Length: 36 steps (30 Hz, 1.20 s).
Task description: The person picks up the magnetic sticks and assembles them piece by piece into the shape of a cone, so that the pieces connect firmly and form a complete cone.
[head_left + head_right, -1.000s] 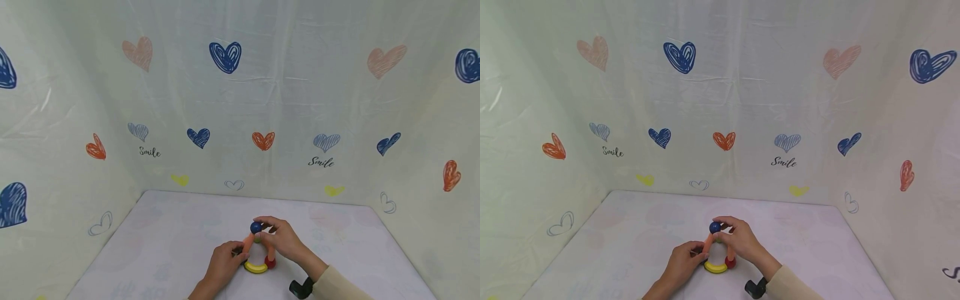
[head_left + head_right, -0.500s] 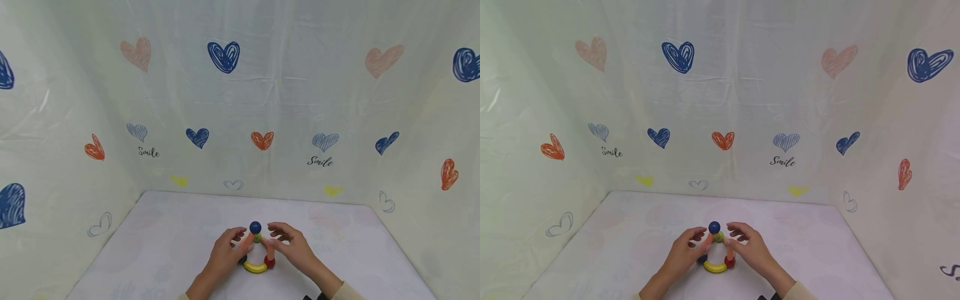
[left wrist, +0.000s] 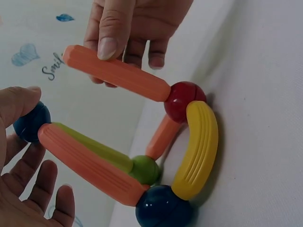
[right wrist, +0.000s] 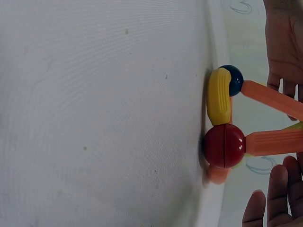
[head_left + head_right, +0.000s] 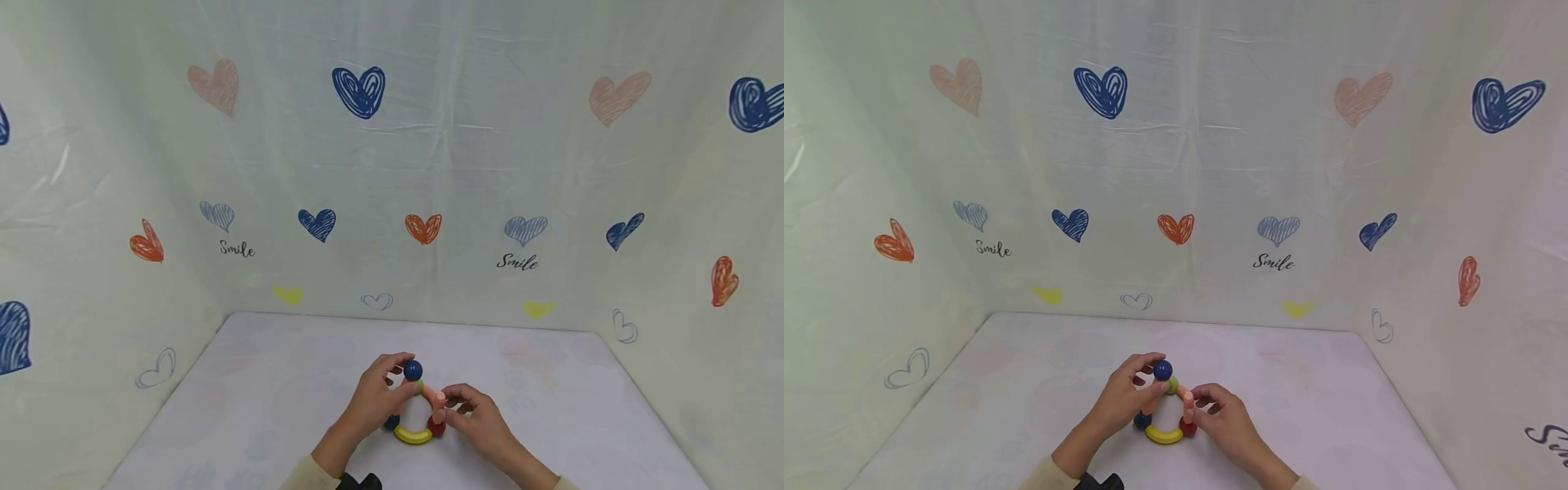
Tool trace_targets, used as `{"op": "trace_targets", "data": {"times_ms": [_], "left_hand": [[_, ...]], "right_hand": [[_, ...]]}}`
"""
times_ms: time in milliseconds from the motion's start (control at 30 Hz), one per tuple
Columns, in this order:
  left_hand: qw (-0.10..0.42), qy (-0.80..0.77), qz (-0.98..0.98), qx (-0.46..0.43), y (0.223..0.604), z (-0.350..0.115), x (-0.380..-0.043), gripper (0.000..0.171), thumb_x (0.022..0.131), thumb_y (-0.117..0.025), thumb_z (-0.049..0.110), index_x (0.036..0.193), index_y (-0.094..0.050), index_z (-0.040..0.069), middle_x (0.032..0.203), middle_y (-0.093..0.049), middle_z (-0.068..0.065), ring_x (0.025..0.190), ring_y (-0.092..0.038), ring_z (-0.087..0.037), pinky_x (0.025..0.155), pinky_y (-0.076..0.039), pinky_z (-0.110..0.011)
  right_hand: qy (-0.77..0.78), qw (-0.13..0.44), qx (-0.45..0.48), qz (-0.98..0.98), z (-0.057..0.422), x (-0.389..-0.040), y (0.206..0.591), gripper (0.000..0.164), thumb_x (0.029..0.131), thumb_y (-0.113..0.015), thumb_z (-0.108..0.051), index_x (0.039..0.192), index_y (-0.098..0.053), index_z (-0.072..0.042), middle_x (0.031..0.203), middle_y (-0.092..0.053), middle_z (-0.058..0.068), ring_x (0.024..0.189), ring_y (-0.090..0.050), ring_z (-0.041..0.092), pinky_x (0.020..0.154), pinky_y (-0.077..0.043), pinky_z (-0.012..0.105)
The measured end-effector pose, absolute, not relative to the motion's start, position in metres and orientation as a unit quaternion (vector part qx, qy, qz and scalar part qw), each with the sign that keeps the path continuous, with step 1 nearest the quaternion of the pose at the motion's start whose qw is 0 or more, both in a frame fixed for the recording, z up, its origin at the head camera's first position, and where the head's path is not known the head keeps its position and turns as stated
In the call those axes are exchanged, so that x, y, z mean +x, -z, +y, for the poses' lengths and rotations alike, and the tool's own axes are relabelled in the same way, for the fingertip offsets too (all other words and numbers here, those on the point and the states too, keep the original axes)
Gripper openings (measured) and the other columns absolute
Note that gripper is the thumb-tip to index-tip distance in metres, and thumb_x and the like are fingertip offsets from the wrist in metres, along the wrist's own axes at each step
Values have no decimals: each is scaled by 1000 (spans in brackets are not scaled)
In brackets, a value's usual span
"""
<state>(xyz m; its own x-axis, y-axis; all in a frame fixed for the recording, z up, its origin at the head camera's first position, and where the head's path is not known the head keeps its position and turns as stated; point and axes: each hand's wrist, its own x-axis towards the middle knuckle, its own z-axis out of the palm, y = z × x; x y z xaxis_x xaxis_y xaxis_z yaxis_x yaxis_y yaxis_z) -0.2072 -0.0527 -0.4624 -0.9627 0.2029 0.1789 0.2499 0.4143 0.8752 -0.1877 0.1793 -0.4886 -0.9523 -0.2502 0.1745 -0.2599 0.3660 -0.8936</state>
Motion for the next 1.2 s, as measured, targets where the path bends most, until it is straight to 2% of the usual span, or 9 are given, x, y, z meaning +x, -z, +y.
{"op": "trace_targets", "data": {"times_ms": [200,400,600,1000,1200], "left_hand": [[12,528,-837,-143,462,-50,-206,45,97,-78,35,138,-67,20,126,-66,3,119,-58,-28,95,-49,-39],[13,531,-836,-140,463,-48,-205,43,96,-80,34,135,-70,20,122,-66,4,120,-58,-28,96,-51,-40],[16,534,-832,-149,464,-50,-206,45,94,-80,39,135,-70,22,122,-67,5,120,-58,-29,96,-50,-38],[25,522,-838,-157,465,-53,-204,45,96,-79,35,136,-69,19,123,-68,5,117,-59,-27,94,-50,-33],[-17,472,-872,-126,479,-65,-199,50,91,-83,32,133,-65,12,118,-68,0,111,-61,-22,91,-55,-40]], "right_hand": [[-529,9,143,-836,172,-190,491,21,93,-82,-20,111,-75,-11,105,-74,2,93,-61,5,81,-52,23],[-513,19,137,-847,165,-192,494,20,93,-82,-21,110,-74,-13,102,-74,-2,91,-61,4,79,-52,23],[-520,17,128,-844,160,-195,495,18,93,-82,-21,108,-75,-14,100,-73,-4,90,-61,5,78,-50,22],[-516,12,121,-848,157,-199,499,18,93,-82,-22,107,-75,-13,94,-70,-4,87,-60,4,74,-49,21],[-447,-4,156,-881,170,-194,502,27,89,-85,-27,112,-75,-15,101,-69,-6,89,-59,4,74,-48,23]]}}
